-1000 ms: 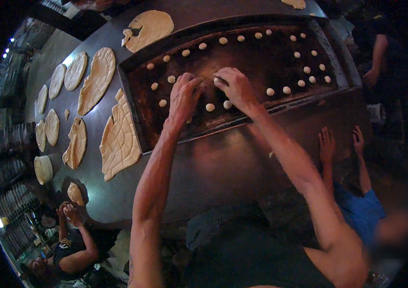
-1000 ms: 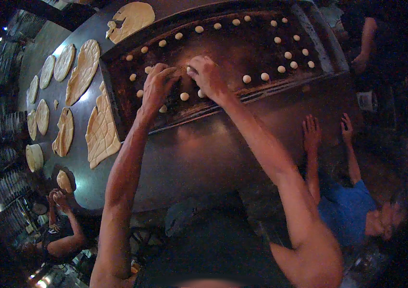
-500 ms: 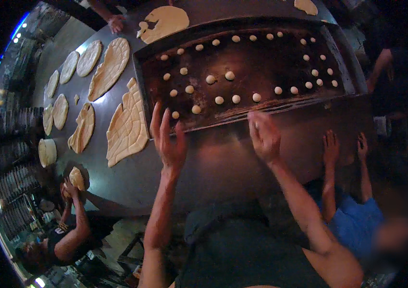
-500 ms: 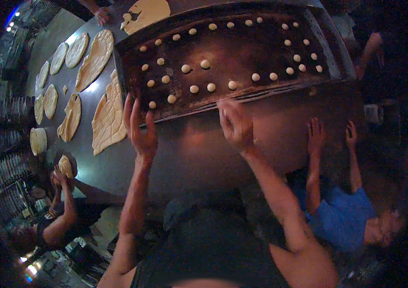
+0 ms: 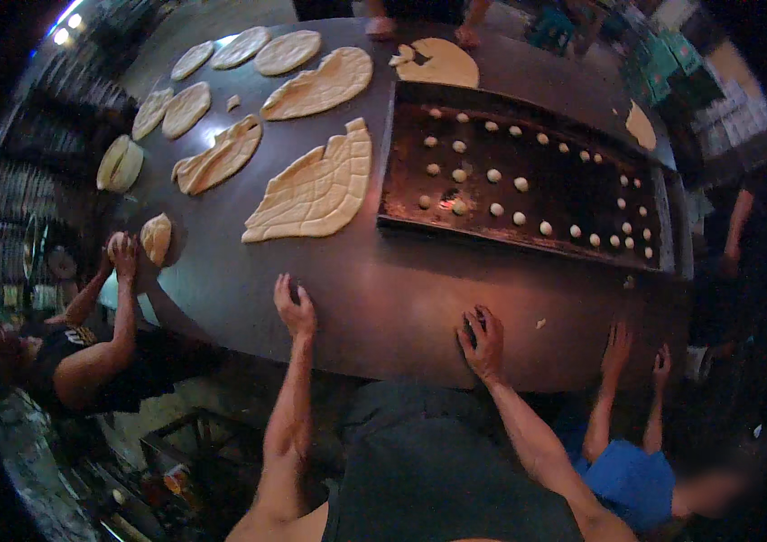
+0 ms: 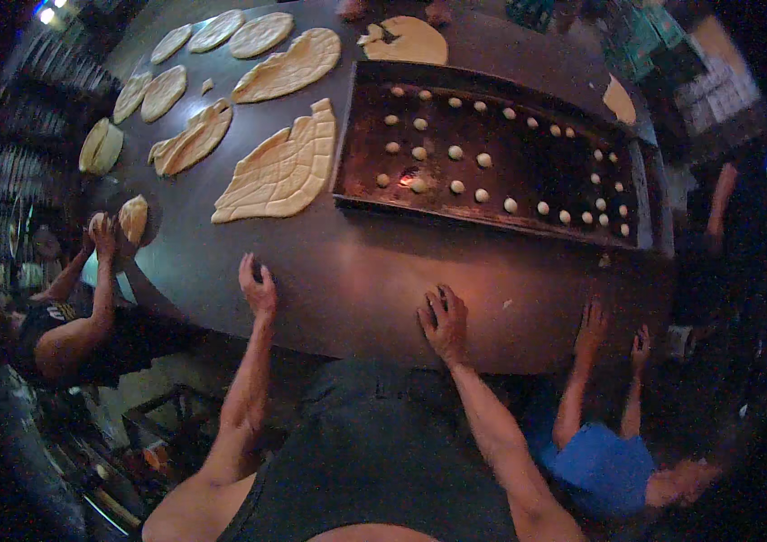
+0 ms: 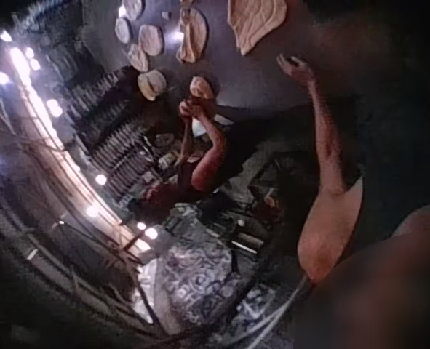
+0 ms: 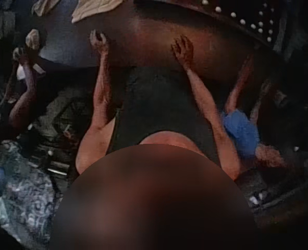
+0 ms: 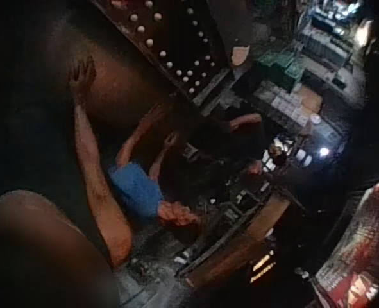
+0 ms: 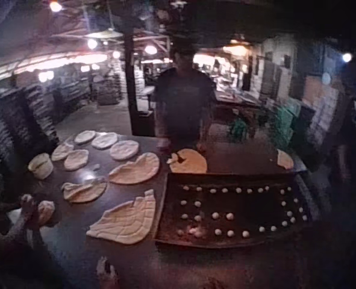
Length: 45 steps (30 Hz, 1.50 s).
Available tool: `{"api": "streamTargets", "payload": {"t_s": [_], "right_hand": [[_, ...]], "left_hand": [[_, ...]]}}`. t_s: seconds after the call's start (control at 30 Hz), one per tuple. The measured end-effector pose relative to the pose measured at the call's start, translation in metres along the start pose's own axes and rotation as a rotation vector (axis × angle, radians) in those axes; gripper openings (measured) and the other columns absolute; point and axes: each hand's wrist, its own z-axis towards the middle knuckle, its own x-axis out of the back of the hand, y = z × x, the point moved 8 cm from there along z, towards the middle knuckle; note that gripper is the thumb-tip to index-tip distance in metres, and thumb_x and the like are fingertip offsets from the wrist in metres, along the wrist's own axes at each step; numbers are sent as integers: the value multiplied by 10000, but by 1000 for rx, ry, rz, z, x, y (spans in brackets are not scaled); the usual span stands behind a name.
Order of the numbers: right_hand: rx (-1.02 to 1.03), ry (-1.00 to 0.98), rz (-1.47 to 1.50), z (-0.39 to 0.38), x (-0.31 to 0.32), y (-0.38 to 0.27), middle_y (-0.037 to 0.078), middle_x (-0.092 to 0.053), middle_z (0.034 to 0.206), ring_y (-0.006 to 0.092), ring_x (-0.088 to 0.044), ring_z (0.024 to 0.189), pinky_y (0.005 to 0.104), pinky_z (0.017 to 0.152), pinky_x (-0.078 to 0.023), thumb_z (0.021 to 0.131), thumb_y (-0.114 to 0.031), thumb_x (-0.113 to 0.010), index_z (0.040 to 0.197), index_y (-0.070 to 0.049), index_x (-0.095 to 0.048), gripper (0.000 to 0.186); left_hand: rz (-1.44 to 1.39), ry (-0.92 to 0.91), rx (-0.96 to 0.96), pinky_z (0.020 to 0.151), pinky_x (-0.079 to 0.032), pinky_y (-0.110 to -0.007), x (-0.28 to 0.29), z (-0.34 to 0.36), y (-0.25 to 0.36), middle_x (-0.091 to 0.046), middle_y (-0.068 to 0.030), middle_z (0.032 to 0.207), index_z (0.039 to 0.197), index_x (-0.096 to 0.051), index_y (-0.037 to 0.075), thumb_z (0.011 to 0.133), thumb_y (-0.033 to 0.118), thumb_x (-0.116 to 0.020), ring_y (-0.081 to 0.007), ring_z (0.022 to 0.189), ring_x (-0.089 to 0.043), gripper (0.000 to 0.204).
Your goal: The person rolls small pieces of dough into balls on a metal table and places them onto a baking tray. Other people at the table cut and shape larger dough pieces while the camera wearer continues forming and arranging the dough balls.
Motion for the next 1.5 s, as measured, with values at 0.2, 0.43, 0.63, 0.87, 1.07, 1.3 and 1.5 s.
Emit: {"api": "streamTargets", "payload": {"t_s": [0.2, 0.43, 0.63, 0.87, 1.07, 1.3, 1.5], "right_hand": [[10, 29, -64, -2, -13, -2, 150, -536, 1417, 352, -549, 1227, 492, 1052, -424, 918, -282, -721, 1272, -89, -665, 407], [19, 52, -169, -8, -21, 4, 174, -541, 1421, 375, -528, 1287, 492, 1071, -411, 960, -315, -678, 1303, -91, -661, 411], [29, 77, -142, -6, -20, 0, 183, -570, 1385, 389, -542, 1263, 510, 1039, -430, 945, -331, -695, 1264, -85, -672, 404], [3, 32, -192, -4, -22, 0, 188, -582, 1377, 374, -532, 1285, 524, 1072, -402, 955, -349, -680, 1287, -78, -661, 429], [0, 11, -217, -5, -24, 1, 190, -570, 1399, 374, -520, 1302, 523, 1089, -382, 968, -358, -660, 1315, -78, -644, 446], [-14, 7, -186, -6, -25, 2, 190, -572, 1392, 377, -515, 1310, 519, 1087, -389, 974, -347, -657, 1321, -81, -639, 438], [-26, 33, -223, -11, -23, 2, 177, -576, 1391, 385, -525, 1295, 521, 1082, -402, 975, -359, -654, 1319, -102, -642, 430]], "left_hand": [[49, 193, -4, 1150, -374, -477, 2, 123, -75, -544, -223, 1449, 1428, -529, -2, 925, 134, -673, -403, 1364, -478, 541], [170, -5, 131, 1024, -460, -490, -15, 179, -88, -581, -259, 1347, 1331, -585, -28, 860, 344, -773, -421, 1256, -532, 629], [266, -260, 408, 980, -503, -475, -26, 192, -97, -704, -196, 1194, 1220, -684, 47, 791, 575, -754, -386, 1147, -654, 684], [98, -275, 261, 946, -533, -491, -31, 209, -83, -726, -265, 1107, 1019, -728, -54, 758, 417, -784, -423, 1075, -692, 542], [129, -445, 383, 819, -571, -415, -37, 227, -95, -755, -227, 970, 964, -744, -46, 655, 316, -911, -319, 907, -738, 505], [280, -486, 486, 896, -583, -415, -38, 229, -105, -721, -251, 1167, 1087, -710, -97, 603, 424, -981, -354, 1075, -717, 761], [322, -591, 456, 928, -577, -429, -38, 231, -103, -708, -264, 1195, 1141, -698, -105, 620, 394, -967, -358, 1125, -699, 770]]}}
